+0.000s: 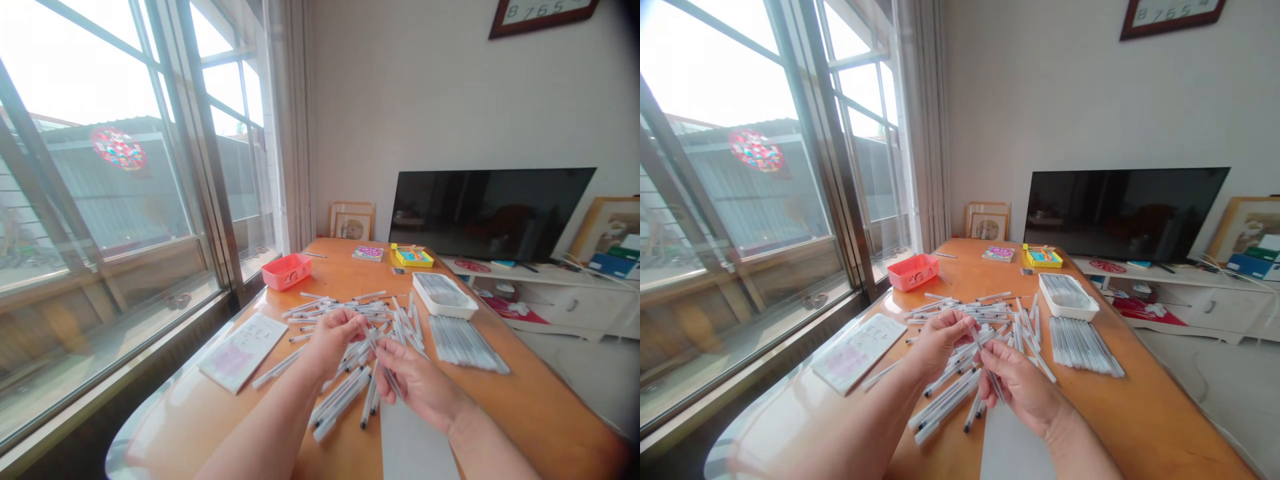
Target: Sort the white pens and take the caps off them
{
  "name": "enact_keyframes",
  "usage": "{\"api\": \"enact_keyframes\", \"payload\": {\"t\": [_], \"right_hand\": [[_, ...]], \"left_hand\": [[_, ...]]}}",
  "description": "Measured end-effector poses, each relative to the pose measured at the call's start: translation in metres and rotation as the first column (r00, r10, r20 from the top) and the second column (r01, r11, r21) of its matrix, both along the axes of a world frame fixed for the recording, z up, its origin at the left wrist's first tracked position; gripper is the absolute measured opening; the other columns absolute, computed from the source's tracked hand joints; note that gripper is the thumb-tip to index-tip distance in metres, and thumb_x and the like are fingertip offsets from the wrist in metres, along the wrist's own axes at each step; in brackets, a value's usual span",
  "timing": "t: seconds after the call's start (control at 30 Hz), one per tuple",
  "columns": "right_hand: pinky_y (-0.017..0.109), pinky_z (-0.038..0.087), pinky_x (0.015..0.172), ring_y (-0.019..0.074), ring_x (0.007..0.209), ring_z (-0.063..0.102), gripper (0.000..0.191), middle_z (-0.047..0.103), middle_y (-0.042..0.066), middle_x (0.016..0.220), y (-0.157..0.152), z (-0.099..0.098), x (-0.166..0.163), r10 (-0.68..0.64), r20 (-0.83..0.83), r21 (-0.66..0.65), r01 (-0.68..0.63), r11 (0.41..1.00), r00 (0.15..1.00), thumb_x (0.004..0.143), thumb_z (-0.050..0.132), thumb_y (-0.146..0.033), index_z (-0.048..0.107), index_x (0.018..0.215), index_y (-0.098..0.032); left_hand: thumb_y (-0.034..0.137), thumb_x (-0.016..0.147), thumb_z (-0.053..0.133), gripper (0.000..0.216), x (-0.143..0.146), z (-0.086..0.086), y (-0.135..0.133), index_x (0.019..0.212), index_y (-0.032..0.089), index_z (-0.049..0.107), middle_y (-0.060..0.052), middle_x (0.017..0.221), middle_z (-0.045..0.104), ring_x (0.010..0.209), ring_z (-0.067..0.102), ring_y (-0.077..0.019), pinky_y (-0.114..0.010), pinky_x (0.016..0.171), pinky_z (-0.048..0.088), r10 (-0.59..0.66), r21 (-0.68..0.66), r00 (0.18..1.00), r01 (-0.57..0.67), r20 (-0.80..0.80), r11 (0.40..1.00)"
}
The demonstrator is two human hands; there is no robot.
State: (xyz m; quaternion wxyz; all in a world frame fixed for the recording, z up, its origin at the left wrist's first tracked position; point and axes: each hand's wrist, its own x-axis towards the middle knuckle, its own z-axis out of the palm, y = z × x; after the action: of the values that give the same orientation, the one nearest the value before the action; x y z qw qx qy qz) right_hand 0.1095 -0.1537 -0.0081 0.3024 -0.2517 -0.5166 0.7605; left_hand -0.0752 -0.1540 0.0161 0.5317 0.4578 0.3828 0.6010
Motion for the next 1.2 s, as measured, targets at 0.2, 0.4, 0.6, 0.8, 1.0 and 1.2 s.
{"api": "enact_keyframes", "payload": {"t": [0.2, 0.4, 0.6, 0.8, 1.0, 1.2], "right_hand": [[0.028, 0.046, 0.063, 0.0160, 0.064, 0.063, 0.031, 0.072, 0.008, 0.077, -0.004, 0.001, -0.002, 0.015, 0.066, -0.018, -0.014, 1.000, 0.998, 0.095, 0.060, -0.049, 0.064, 0.102, -0.018], [0.028, 0.050, 0.072, 0.0159, 0.074, 0.065, 0.032, 0.073, 0.008, 0.085, 0.004, -0.003, 0.002, -0.117, 0.092, -0.028, 0.120, 0.992, 0.989, 0.091, 0.066, -0.047, 0.070, 0.100, -0.017], [0.026, 0.050, 0.065, 0.0140, 0.069, 0.062, 0.030, 0.070, 0.007, 0.082, 0.020, -0.012, 0.011, -0.332, 0.016, -0.097, 0.332, 0.938, 0.943, 0.087, 0.073, -0.045, 0.072, 0.097, -0.018], [0.025, 0.049, 0.060, 0.0138, 0.065, 0.061, 0.028, 0.069, 0.006, 0.077, 0.027, -0.019, 0.014, -0.383, -0.040, -0.122, 0.376, 0.919, 0.923, 0.086, 0.073, -0.045, 0.072, 0.095, -0.019], [0.026, 0.048, 0.060, 0.0138, 0.064, 0.061, 0.027, 0.068, 0.005, 0.076, 0.027, -0.013, 0.013, -0.383, -0.056, -0.132, 0.373, 0.918, 0.922, 0.085, 0.073, -0.044, 0.072, 0.094, -0.018], [0.027, 0.048, 0.061, 0.0143, 0.062, 0.061, 0.028, 0.068, 0.006, 0.074, 0.024, -0.008, 0.013, -0.390, -0.057, -0.131, 0.380, 0.916, 0.919, 0.086, 0.073, -0.043, 0.071, 0.094, -0.017]], "left_hand": [[0.048, 0.071, 0.082, 0.038, 0.006, -0.002, 0.000, 0.072, 0.015, 0.063, -0.003, 0.068, 0.063, 0.064, 0.055, -0.0123, -0.028, 0.070, 0.045, 0.057, -0.017, 0.996, -0.058, -0.068, 0.998], [0.059, 0.085, 0.062, 0.045, -0.016, -0.007, 0.013, 0.086, 0.015, 0.068, -0.007, 0.084, 0.070, 0.076, 0.062, -0.0165, -0.030, 0.074, 0.047, 0.061, -0.005, 0.960, -0.065, -0.275, 0.998], [0.037, 0.096, 0.045, 0.032, -0.087, -0.016, 0.035, 0.098, 0.020, 0.071, -0.010, 0.097, 0.073, 0.094, 0.064, -0.0241, -0.033, 0.079, 0.045, 0.419, 0.193, 0.414, -0.486, -0.808, 0.852], [0.026, 0.087, 0.049, 0.034, -0.112, -0.028, 0.039, 0.115, 0.027, 0.069, -0.012, 0.118, 0.071, 0.117, 0.056, -0.0360, -0.047, 0.092, 0.040, 0.218, 0.159, 0.041, -0.555, -0.975, 0.817], [0.022, 0.085, 0.047, 0.036, -0.111, -0.043, 0.047, 0.113, 0.030, 0.069, -0.011, 0.122, 0.068, 0.119, 0.053, -0.0357, -0.052, 0.096, 0.036, 0.162, 0.169, -0.061, -0.533, -0.985, 0.829], [0.029, 0.087, 0.047, 0.029, -0.112, -0.043, 0.050, 0.100, 0.027, 0.073, -0.014, 0.118, 0.065, 0.118, 0.052, -0.0386, -0.051, 0.090, 0.040, 0.135, 0.162, -0.089, -0.580, -0.987, 0.798]]}}
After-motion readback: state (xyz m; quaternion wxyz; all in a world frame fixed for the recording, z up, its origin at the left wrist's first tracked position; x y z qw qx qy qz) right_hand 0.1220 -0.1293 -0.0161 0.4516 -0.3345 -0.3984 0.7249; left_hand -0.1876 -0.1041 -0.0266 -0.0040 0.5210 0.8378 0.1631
